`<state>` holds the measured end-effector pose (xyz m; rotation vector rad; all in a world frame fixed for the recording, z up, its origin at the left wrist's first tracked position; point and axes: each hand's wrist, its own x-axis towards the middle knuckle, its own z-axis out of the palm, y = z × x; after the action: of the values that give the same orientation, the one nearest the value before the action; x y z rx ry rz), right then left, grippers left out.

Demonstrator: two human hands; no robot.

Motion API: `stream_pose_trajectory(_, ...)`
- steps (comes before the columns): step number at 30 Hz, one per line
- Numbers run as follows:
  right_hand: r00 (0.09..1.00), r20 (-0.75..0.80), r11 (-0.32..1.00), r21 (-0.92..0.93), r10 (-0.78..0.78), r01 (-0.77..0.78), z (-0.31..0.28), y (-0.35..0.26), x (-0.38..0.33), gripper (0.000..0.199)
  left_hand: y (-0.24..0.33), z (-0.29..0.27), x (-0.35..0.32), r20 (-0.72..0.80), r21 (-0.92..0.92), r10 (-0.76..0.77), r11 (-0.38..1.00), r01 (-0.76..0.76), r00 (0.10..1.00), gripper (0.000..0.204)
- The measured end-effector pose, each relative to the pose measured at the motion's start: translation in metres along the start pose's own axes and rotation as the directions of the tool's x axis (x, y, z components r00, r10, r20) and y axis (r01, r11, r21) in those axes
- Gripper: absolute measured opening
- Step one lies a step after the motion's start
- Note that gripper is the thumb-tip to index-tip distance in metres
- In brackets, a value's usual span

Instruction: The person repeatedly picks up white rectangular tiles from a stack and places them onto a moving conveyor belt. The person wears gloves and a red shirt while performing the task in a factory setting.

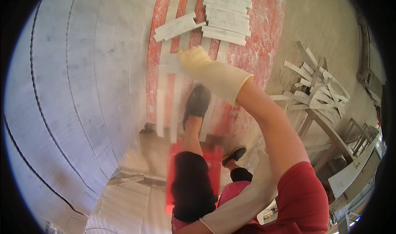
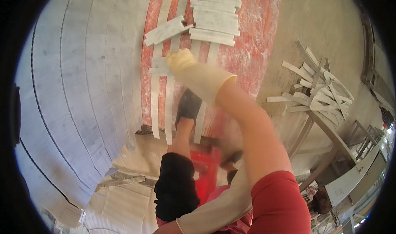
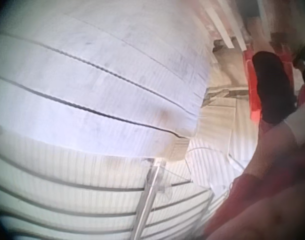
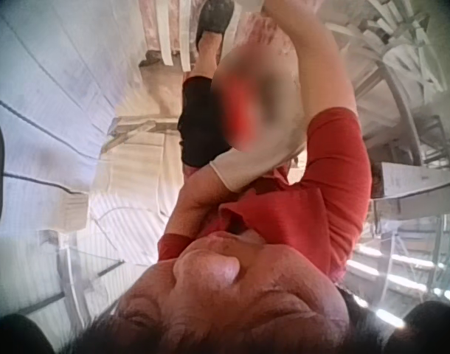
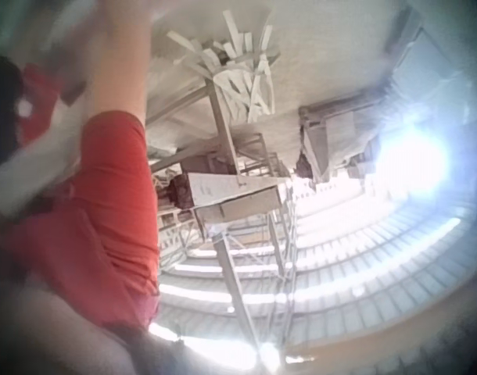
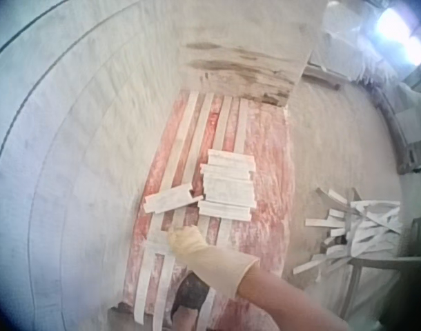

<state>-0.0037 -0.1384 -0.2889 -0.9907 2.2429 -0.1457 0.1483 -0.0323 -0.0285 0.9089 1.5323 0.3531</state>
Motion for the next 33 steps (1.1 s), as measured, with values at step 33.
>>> stream_pose_trajectory(33, 0.372, 0.019, -0.3, 0.628, 0.928, 0.718, 0.093, -0.276, -0.601, 0.063, 0.091, 0.148, -0.033, -0.449, -0.348, 0.146, 0.88, -0.323, 0.882, 0.07)
